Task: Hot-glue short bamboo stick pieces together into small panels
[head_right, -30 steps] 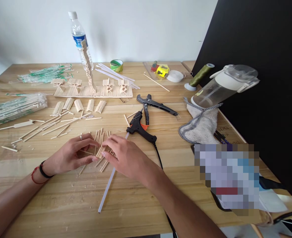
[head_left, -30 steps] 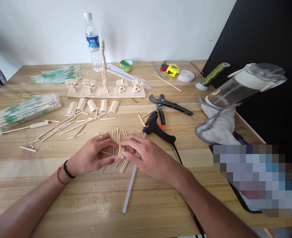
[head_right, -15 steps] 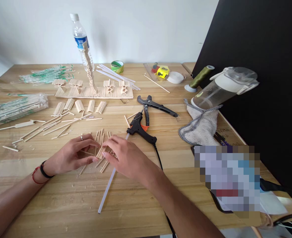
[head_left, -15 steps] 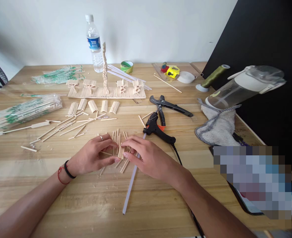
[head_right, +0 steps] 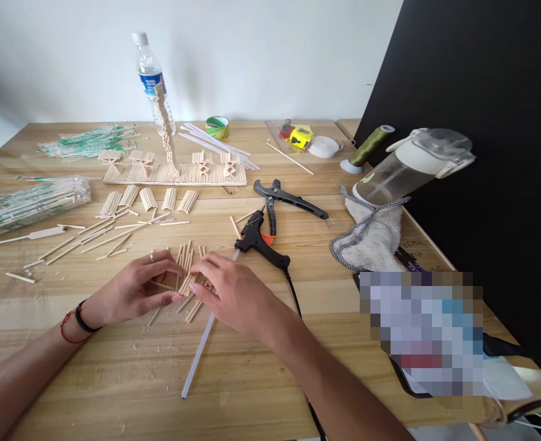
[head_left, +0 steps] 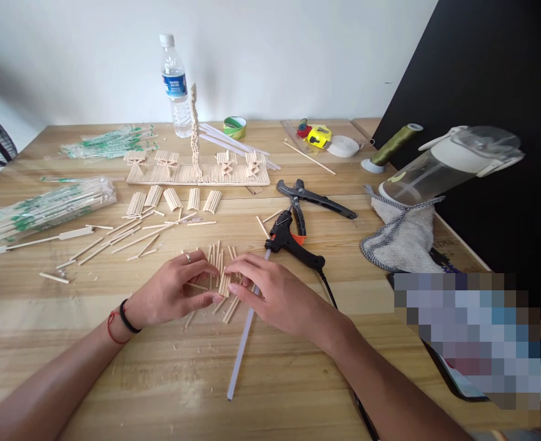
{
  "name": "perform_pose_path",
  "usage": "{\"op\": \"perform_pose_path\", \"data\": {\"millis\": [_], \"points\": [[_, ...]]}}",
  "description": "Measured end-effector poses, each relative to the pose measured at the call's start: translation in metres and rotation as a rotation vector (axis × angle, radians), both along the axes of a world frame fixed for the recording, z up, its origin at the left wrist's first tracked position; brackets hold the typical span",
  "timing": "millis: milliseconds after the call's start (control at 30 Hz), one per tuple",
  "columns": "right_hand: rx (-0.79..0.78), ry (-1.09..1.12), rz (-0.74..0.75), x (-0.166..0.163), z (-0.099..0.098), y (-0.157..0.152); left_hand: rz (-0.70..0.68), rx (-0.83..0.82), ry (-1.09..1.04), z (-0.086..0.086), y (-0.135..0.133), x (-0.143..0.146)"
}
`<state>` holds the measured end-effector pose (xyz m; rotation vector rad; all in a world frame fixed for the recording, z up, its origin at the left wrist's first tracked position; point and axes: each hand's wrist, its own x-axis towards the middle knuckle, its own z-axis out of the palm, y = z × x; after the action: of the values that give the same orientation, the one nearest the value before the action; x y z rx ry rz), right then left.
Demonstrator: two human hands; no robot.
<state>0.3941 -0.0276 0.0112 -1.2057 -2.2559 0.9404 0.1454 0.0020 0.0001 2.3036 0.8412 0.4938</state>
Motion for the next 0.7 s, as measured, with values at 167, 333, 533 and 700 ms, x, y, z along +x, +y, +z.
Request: {"op": "perform_pose_path", "data": {"millis": [167,333,533,700], "points": [[0.003,-0.005,-0.002,-0.0002,-0.0005,0.0013,0.002,0.002,0.002,-0.0003,0.0001,0.0002],[0.018,0.0,0.0,-0.0005,-0.0012,0.0012,0.006,-0.002,0.001,-0.0001,-0.0001,0.0001],[-0.01,-0.003,-0.006,-0.0001,-0.0002,-0.0001,0.009,-0.001,0.002,0.0002,-0.0003,0.0003],[-0.001,-0.002,-0.001,-0.0006,0.0007,0.001,0.007,0.006,0.009,0.0015,-0.0003,0.0005]]}}
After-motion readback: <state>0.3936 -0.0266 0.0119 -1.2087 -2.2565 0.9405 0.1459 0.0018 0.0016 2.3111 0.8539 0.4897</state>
